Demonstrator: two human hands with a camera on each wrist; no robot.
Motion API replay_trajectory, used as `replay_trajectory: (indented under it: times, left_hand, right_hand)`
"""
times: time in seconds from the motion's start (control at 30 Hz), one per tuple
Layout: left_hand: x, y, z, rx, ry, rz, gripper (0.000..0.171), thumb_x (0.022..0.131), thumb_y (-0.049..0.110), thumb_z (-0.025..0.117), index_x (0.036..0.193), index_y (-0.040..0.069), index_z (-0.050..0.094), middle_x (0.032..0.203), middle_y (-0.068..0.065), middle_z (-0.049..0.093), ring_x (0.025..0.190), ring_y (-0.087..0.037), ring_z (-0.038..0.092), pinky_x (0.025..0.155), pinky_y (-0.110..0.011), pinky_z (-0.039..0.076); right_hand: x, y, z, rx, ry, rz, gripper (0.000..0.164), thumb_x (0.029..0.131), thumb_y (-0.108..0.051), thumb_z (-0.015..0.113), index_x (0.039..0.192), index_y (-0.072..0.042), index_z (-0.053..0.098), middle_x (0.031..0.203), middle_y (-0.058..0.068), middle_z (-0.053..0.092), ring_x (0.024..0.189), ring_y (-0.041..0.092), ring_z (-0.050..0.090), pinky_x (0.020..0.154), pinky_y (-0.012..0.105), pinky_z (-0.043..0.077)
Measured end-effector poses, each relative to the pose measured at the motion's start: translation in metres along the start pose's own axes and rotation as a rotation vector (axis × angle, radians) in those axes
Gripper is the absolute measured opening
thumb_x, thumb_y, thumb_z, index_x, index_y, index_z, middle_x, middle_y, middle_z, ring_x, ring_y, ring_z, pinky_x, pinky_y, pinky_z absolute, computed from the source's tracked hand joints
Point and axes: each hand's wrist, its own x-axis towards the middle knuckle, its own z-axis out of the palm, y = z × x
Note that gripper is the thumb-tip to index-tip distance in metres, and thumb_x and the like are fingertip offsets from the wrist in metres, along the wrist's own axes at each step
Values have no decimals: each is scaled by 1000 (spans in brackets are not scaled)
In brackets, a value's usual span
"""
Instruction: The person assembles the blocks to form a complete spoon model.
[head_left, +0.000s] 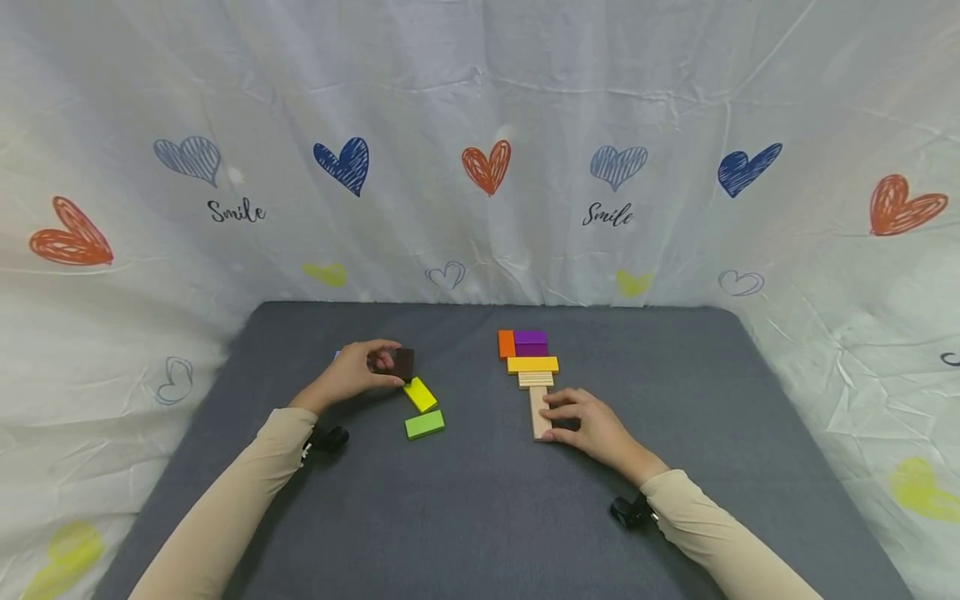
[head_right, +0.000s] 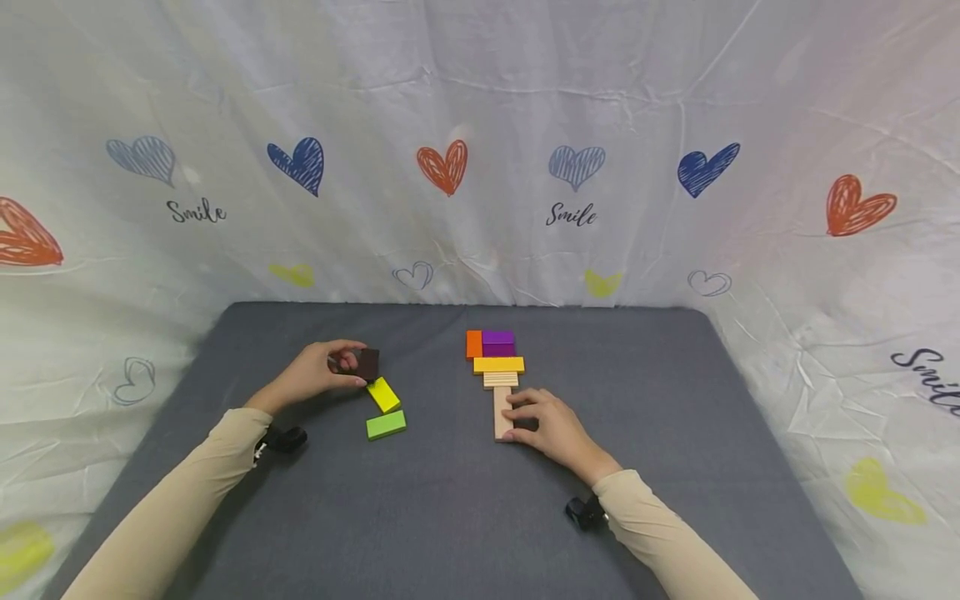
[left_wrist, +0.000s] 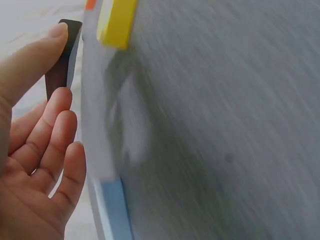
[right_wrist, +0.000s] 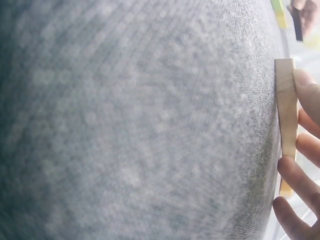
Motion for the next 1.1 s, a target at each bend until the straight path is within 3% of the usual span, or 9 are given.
replay_trajectory:
  times: [0.37,0.6,0.87,1.1]
  left_hand:
    - [56,52,40,-48,-2,73,67,76,36,85,134,16,59,100,-1,66,90,-16,62,75,-30,51]
    - [93,90,78,-54,69,139,68,74,36,87,133,13,61,99,-2,66,93,-18,62,81,-34,52]
    - [128,126,118,28,82,139,69,74,45,85,134,18,62,106,-3,64,100,-20,55,88,-37,50]
    - [145,149,140,158,92,115,70,76,55,79,137,25,60,121,-1,58,110,-20,49,97,-39,43]
  right_hand:
    - [-1,-1,1,13,2,-1,42,79,-37,82,117,-22,75,129,-5,66,119,19,59,101,45,50]
    - [0,1,1,-1,-14,18,41,80,-39,80,118,-23,74,129,-7,65,121,17,59,102,44,49]
    - [0,2,2,0,10,-19,40,79,-38,81,116,-22,76,128,-5,66,119,19,60,100,46,50]
    - [0,0,0,15,22,-37,39,79,-35,82,115,-21,76,127,-4,66,119,20,60,100,46,50]
